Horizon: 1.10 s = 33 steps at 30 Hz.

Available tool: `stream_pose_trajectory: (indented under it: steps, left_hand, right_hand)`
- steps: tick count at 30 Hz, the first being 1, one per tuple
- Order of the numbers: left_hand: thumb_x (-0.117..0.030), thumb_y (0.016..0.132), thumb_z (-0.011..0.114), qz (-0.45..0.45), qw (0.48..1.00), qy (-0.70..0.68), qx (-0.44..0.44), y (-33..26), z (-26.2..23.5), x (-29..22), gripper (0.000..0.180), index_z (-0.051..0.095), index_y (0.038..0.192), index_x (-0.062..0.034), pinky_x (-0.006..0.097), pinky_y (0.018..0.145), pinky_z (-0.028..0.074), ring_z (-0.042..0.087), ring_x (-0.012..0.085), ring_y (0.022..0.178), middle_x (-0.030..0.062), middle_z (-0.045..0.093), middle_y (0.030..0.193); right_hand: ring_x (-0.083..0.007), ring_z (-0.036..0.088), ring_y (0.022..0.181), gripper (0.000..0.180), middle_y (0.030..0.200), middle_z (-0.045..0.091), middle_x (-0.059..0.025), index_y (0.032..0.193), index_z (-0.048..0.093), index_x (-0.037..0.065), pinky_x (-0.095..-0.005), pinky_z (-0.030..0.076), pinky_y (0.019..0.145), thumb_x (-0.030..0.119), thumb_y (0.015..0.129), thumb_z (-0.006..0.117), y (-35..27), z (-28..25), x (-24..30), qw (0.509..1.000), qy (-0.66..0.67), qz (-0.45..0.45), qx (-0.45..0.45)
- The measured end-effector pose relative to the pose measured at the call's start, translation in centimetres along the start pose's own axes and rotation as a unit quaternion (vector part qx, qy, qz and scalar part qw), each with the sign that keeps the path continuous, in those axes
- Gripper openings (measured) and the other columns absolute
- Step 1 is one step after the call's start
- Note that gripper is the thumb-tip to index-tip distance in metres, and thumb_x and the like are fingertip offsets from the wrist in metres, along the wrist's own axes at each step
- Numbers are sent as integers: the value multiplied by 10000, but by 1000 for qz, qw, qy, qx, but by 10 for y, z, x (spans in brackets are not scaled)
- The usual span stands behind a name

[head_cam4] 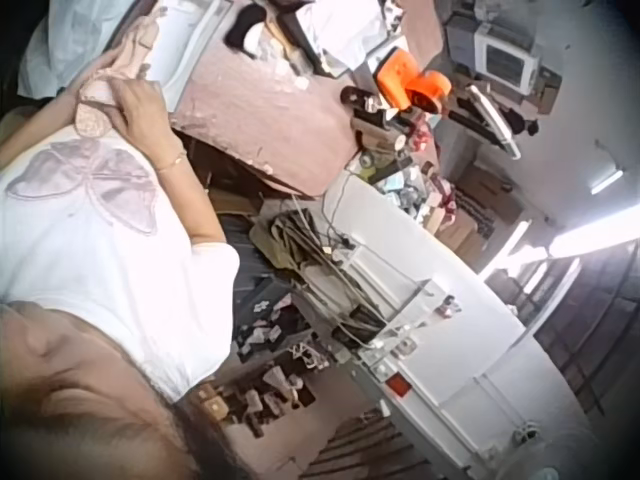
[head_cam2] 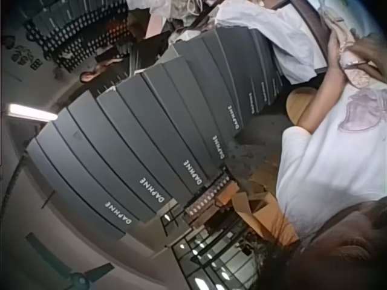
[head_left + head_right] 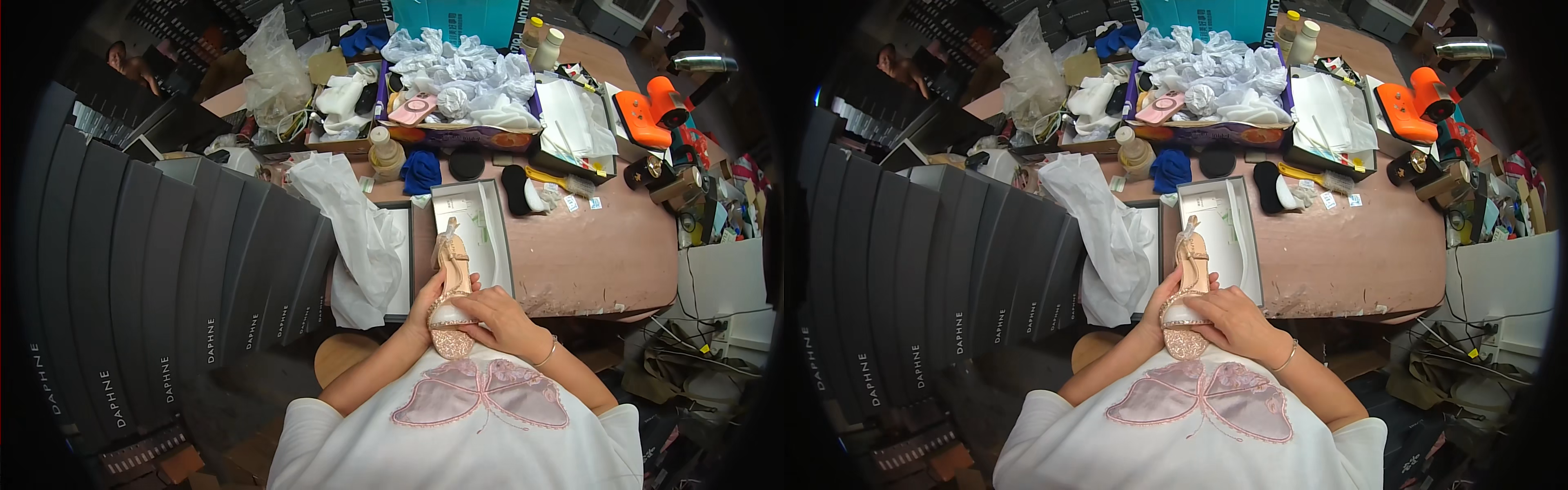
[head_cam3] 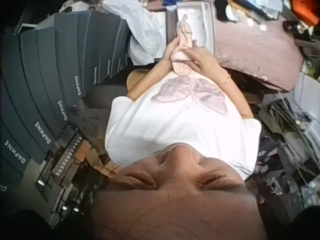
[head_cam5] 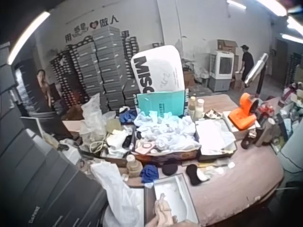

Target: Packing a pair of high-heeled shoes into a shoebox with tissue paper and foam inserts.

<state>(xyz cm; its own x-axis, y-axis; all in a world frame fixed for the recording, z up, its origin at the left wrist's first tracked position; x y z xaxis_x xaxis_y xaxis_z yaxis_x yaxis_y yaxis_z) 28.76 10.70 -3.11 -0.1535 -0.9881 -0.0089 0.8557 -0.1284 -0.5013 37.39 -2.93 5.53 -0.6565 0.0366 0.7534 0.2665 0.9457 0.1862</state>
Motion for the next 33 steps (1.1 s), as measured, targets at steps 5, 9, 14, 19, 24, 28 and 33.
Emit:
stream_pose_trajectory:
  steps: [5, 9, 14, 19, 24, 28, 33]
  left_hand:
    - [-415, 1009, 343, -31, 998, 10, 52, 1, 2, 2, 473, 442, 1303, -57, 398, 910, 509, 580, 256, 1071, 151, 578, 1170]
    - [-423, 1009, 342, -66, 996, 19, 63, 1, -6, 11, 475, 435, 1309, -67, 385, 908, 507, 591, 237, 1039, 132, 586, 1145]
    - [-467, 986, 393, -68, 997, 37, 8, 1, -3, 12, 531, 502, 1243, -15, 366, 892, 493, 564, 219, 1063, 119, 586, 1122]
    - [-472, 987, 387, -55, 995, 80, -31, -8, 16, 18, 556, 457, 1281, -5, 361, 911, 482, 560, 194, 1072, 114, 587, 1118]
    - [-494, 978, 386, -18, 997, 68, -14, 0, 10, 4, 589, 432, 1302, -4, 375, 917, 490, 578, 212, 1059, 130, 591, 1110]
    - [-494, 978, 380, 11, 998, 67, 10, 4, 8, -9, 590, 415, 1324, -18, 399, 927, 496, 551, 220, 1112, 120, 552, 1198]
    - [-482, 985, 364, 6, 992, 125, 11, 9, 8, -1, 573, 408, 1333, -29, 417, 919, 507, 536, 227, 1148, 109, 535, 1235]
  right_hand:
    - [-284, 565, 900, 440, 1021, 603, -111, 1202, 549, 46, -392, 430, 823, 241, 826, 668, 3, 7, 0, 998, 28, -52, -22]
    - [-295, 566, 901, 366, 983, 590, -120, 1102, 575, 32, -386, 444, 825, 272, 837, 651, -5, 13, -7, 997, 78, -13, 16]
    - [-295, 579, 878, 288, 874, 582, -122, 942, 593, 24, -385, 458, 773, 284, 832, 648, 9, 14, 6, 1000, 23, -3, 17]
    - [-299, 583, 807, 323, 853, 588, -120, 892, 593, 38, -389, 461, 714, 348, 825, 655, 7, 27, 2, 998, 45, -7, 41]
    - [-289, 575, 923, 409, 938, 603, -120, 972, 622, 50, -364, 459, 755, 397, 769, 701, 7, 8, 8, 999, 49, -4, -17]
    - [-291, 555, 982, 385, 992, 606, -120, 1021, 634, 44, -364, 451, 820, 290, 745, 743, -5, 2, -3, 991, 97, 73, -54]
    - [-273, 589, 946, 333, 989, 642, -114, 1048, 642, 21, -351, 467, 851, 186, 774, 736, -17, 2, -19, 943, 294, 154, 25]
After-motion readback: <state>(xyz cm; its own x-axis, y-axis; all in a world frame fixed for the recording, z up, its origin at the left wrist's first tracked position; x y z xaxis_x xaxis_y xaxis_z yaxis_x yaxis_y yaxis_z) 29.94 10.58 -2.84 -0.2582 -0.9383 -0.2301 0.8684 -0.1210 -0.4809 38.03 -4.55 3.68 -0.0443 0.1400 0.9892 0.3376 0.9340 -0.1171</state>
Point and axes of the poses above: each hand's wrist, its own y-axis towards the middle knuckle, its own z-axis out of the palm, x = y × z, the point moved 1 cm from there along y, towards the middle knuckle
